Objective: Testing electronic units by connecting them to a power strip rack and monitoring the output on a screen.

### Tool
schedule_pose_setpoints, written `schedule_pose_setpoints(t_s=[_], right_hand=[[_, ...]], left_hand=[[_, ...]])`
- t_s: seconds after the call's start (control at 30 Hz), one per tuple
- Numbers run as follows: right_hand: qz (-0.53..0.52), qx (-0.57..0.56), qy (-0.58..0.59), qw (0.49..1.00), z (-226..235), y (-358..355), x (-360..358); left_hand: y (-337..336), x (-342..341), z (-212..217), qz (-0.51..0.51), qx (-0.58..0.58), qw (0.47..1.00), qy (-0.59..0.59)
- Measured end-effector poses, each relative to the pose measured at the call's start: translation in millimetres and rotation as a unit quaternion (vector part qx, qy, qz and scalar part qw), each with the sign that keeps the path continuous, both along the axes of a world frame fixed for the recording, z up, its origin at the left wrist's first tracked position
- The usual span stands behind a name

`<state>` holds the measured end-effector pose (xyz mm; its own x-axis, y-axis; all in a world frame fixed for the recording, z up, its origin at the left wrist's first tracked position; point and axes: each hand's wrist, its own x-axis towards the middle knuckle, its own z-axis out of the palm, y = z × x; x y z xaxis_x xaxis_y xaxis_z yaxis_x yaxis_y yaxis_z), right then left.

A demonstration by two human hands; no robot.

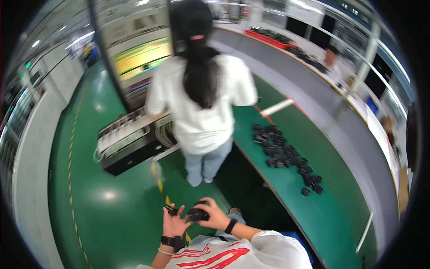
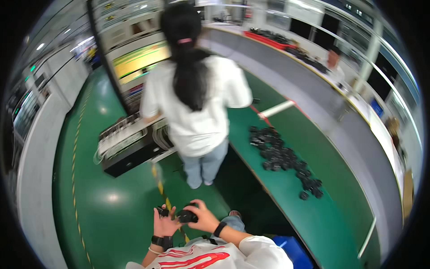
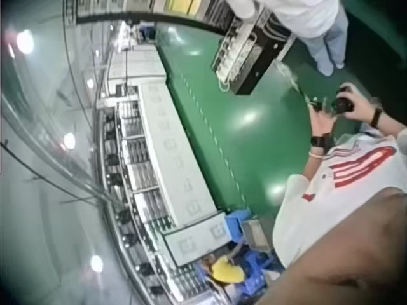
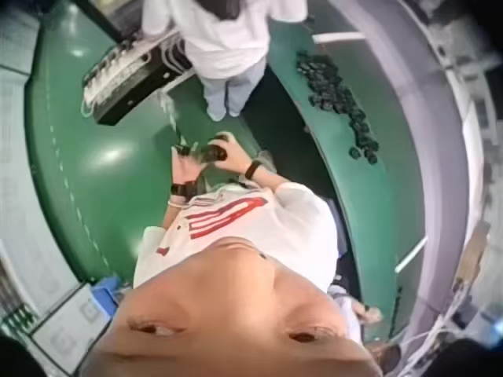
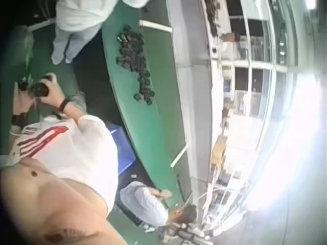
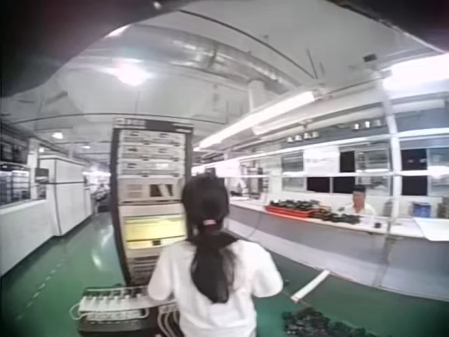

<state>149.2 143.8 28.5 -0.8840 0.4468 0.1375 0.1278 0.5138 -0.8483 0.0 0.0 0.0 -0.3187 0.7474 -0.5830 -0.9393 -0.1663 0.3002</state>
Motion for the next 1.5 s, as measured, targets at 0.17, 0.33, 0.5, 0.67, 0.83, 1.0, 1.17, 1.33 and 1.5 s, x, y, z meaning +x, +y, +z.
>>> schedule_pose_setpoints(t_s=[0.17,0.33,0.5,0.67,0.83,1.0,1.17,1.33,1.5], right_hand=[[0.23,-0.051,-0.05,0.971,-9.2,-95.9,-100.9],[0.367,-0.006,-0.171,0.914,1.2,-107.7,-157.1],[0.386,-0.083,-0.089,0.914,5.0,-83.8,-232.9],[0.211,-0.434,-0.122,0.867,3.4,3.2,-330.5],[0.028,-0.638,-0.066,0.767,-10.8,120.2,-408.6],[0.062,-0.781,0.102,0.613,-21.9,199.1,-441.9],[0.037,-0.699,0.205,0.684,-20.3,228.0,-472.2],[0.04,-0.68,0.231,0.695,-25.0,241.3,-499.2],[-0.055,-0.74,0.306,0.597,-32.3,231.4,-544.5]], left_hand=[[-92.5,-41.3,-25.4,0.136,0.04,0.99,0.015],[-134.4,-54.6,-50.4,0.211,0.023,0.977,-0.021],[-129.2,-98.6,-56.8,0.251,0.094,0.962,-0.047],[-85.0,-184.0,-33.1,0.27,0.197,0.933,-0.134],[-8.8,-288.8,-12.1,0.22,0.183,0.953,-0.096],[68.5,-359.5,-5.7,0.184,0.235,0.95,-0.095],[90.1,-406.1,-8.2,0.139,0.225,0.958,-0.113],[88.4,-478.5,-16.1,0.107,0.177,0.969,-0.132],[80.4,-550.5,-14.3,0.073,0.165,0.978,-0.103]])
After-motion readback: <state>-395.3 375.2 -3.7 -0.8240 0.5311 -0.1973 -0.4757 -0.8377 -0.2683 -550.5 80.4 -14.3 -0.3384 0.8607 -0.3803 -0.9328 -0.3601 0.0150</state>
